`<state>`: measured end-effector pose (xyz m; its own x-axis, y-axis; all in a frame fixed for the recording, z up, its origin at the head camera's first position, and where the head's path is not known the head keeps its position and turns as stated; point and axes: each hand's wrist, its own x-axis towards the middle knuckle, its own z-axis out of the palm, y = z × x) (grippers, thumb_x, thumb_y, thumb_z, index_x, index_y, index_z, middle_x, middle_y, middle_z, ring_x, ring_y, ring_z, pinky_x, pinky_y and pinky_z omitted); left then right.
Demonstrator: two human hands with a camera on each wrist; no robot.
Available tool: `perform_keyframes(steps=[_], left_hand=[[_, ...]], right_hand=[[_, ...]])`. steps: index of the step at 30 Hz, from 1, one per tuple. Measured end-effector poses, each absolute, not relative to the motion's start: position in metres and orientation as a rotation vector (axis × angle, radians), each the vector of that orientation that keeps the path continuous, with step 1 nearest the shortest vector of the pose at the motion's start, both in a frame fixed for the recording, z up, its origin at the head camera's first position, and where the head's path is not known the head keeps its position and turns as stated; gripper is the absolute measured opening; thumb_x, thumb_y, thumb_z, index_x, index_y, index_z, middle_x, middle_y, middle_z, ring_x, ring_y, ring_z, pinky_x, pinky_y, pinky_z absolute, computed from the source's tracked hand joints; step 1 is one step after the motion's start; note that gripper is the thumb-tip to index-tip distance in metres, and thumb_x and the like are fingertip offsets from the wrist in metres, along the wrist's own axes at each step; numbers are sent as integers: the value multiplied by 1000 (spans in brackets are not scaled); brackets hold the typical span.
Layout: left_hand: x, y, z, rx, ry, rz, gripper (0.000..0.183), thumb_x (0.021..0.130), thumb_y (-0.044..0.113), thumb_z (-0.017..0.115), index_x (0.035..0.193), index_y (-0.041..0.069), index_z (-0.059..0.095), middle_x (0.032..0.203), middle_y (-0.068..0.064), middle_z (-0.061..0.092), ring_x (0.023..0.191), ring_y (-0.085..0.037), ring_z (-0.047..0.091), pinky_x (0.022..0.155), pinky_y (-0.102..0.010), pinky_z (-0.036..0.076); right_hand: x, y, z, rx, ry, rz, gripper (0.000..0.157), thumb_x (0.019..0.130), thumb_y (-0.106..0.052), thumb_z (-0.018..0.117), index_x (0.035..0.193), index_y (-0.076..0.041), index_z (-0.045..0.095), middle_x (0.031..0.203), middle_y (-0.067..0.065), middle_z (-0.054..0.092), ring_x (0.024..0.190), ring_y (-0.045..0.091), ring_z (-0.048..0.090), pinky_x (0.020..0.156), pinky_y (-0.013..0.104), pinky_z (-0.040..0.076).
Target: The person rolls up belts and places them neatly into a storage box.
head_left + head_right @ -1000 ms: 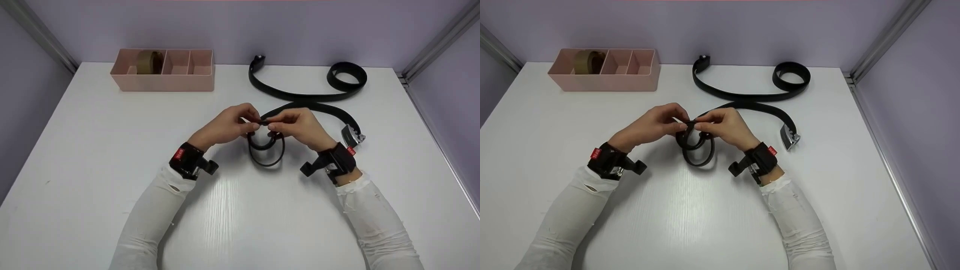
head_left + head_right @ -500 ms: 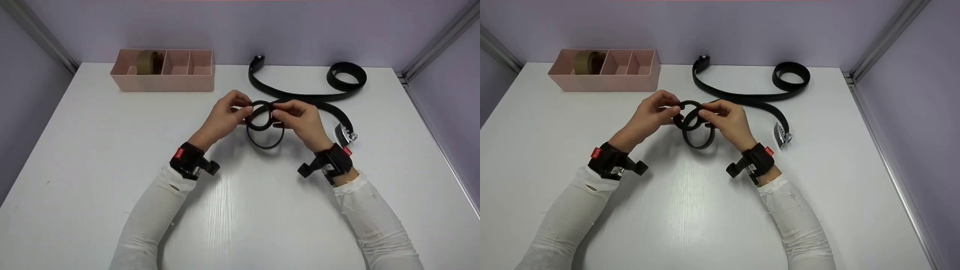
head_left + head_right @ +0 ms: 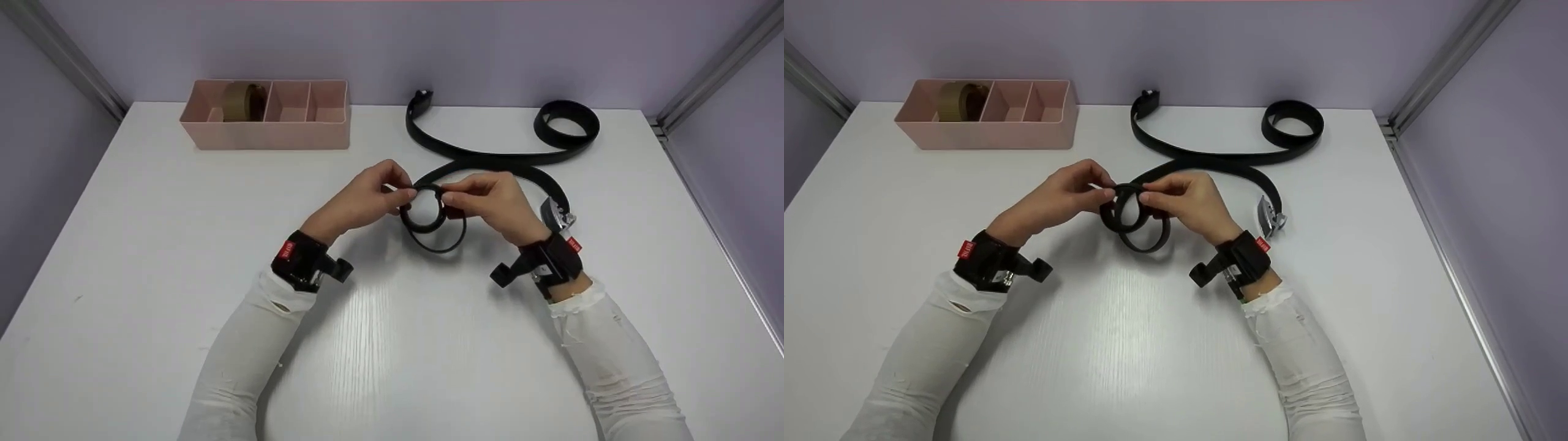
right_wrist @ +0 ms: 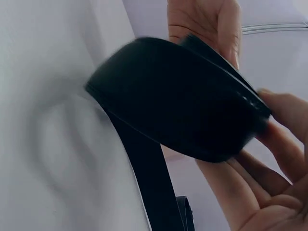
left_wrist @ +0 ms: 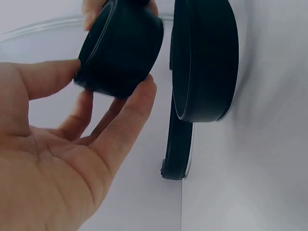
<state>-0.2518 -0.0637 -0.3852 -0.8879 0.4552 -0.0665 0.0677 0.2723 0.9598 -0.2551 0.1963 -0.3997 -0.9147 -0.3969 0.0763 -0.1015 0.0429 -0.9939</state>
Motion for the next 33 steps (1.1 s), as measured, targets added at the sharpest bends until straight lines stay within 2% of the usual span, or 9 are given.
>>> perform_keyframes(steps=[7,13,21,26,33], left_hand=[[-249,-64,-388,643,2224,1440,18,103,20,68,115,8,62,113,-7,68,100,-20,69,86,-32,51],[-249,-63,-389,677,2205,1413,17,103,20,68,115,10,63,111,-7,69,99,-21,71,83,-32,54],[-249,-59,-389,618,2240,1526,16,105,15,65,117,6,61,116,-9,67,98,-20,72,80,-31,57],[-249,-56,-388,541,2266,1651,18,105,14,64,119,4,59,120,-11,66,96,-19,71,82,-30,58],[-248,-53,-389,470,2302,1802,18,105,15,65,118,4,59,113,-9,66,94,-18,70,80,-29,55]], right_hand=[[-253,198,-398,-556,2104,-1718,24,91,-12,83,111,1,78,102,14,78,85,20,76,79,40,63],[-252,198,-397,-548,2106,-1648,26,91,-14,83,112,1,78,100,12,78,84,20,76,79,39,63],[-253,195,-399,-543,2107,-1797,29,93,-15,81,117,1,77,108,13,77,91,19,75,81,36,62],[-254,193,-402,-512,2093,-1977,29,92,-12,82,116,4,75,107,15,76,91,20,76,84,38,62],[-254,192,-403,-491,2038,-2110,26,92,-7,80,115,4,75,111,18,73,92,25,76,86,41,61]])
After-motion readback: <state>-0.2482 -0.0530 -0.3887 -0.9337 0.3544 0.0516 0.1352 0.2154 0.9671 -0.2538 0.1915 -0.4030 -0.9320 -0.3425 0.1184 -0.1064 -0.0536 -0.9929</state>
